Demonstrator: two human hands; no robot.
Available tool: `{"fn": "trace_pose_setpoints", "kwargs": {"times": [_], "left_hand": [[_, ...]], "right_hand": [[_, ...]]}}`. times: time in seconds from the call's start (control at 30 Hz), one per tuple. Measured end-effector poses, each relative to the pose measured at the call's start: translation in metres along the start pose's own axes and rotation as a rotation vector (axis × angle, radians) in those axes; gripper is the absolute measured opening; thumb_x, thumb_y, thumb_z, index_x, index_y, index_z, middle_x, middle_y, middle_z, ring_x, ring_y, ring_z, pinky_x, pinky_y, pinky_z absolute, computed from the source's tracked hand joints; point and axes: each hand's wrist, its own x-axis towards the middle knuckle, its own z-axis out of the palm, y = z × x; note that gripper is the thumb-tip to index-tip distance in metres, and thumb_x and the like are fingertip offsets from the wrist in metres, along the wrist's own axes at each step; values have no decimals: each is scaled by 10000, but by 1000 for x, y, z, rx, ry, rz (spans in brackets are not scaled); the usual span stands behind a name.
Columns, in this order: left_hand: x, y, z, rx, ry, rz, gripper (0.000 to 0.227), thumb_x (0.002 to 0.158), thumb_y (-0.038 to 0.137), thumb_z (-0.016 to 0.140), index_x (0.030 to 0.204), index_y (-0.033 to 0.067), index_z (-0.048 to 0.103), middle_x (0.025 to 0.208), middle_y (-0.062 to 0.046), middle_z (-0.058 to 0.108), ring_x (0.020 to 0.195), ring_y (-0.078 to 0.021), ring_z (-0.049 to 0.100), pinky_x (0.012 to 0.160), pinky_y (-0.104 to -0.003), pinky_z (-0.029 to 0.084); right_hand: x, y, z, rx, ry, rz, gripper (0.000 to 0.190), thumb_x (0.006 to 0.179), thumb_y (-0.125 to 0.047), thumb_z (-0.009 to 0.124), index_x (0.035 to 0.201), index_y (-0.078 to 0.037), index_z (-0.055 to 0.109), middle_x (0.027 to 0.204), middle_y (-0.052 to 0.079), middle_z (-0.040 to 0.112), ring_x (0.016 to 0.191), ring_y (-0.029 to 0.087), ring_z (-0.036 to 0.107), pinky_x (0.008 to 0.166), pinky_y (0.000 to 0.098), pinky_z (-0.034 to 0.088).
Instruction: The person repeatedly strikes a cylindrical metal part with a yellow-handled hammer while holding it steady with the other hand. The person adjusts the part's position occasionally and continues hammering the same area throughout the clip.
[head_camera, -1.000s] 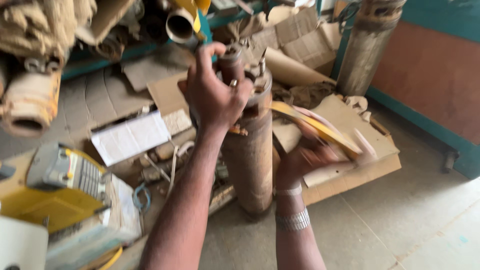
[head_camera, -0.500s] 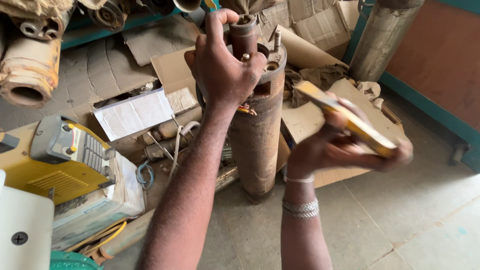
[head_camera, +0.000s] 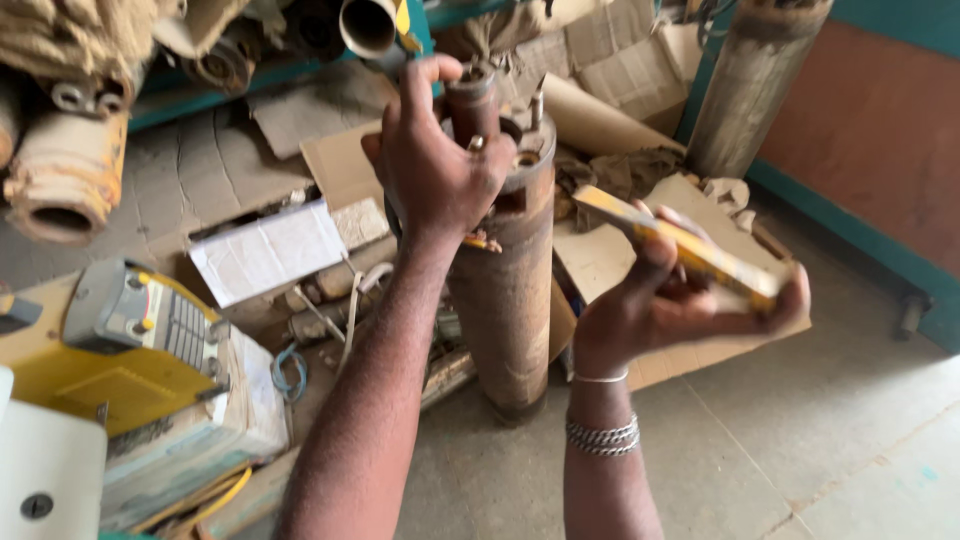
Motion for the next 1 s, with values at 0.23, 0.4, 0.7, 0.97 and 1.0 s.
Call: {"fn": "trace_pose_setpoints", "kwargs": {"times": [0.23, 0.4, 0.7, 0.97, 1.0], "left_hand": [[-2, -1, -3, -15, -47, -33, 588, 689, 234, 810, 1218, 208, 553, 930, 30, 641, 911, -164, 640, 895, -412, 396], [1, -8, 2, -32, -35, -14, 537, 730, 232, 809, 1202, 215, 554, 947, 30, 631, 920, -147, 635, 894, -404, 417], [1, -12, 4, -147, 11, 35, 410, 855, 286, 761, 1172, 138, 549, 957, 13, 611, 902, -147, 628, 871, -439, 422], [0, -27, 14, -17, -33, 36, 264, 763, 273, 781, 907, 128, 613, 812, -9, 630, 809, -183, 619, 900, -454, 412], [-2, -27, 13, -23, -73, -16, 219, 801, 286, 772, 881, 145, 624, 783, 4, 631, 768, -173, 618, 920, -454, 408]], "right_hand": [[-1, 1, 6, 45, -273, 86, 868, 1103, -118, 766, 1626, -178, 75, 1430, 147, 538, 1092, 240, 738, 913, 296, 655], [1, 5, -11, 35, -327, 311, 376, 1049, -112, 717, 1322, -1, 482, 1249, 190, 737, 1053, 180, 722, 843, 276, 650], [-4, 1, -2, 158, -146, 66, 297, 1150, -182, 705, 1317, -57, 494, 1250, 108, 640, 1174, 183, 681, 1047, 298, 610], [1, 3, -3, 94, -335, 85, 271, 1145, -197, 692, 1307, -77, 511, 1240, 146, 689, 1194, 225, 681, 1059, 333, 594], [0, 0, -8, 85, -357, 98, 260, 1152, -190, 694, 1299, -70, 516, 1245, 152, 689, 1202, 230, 679, 1077, 334, 589]]}}
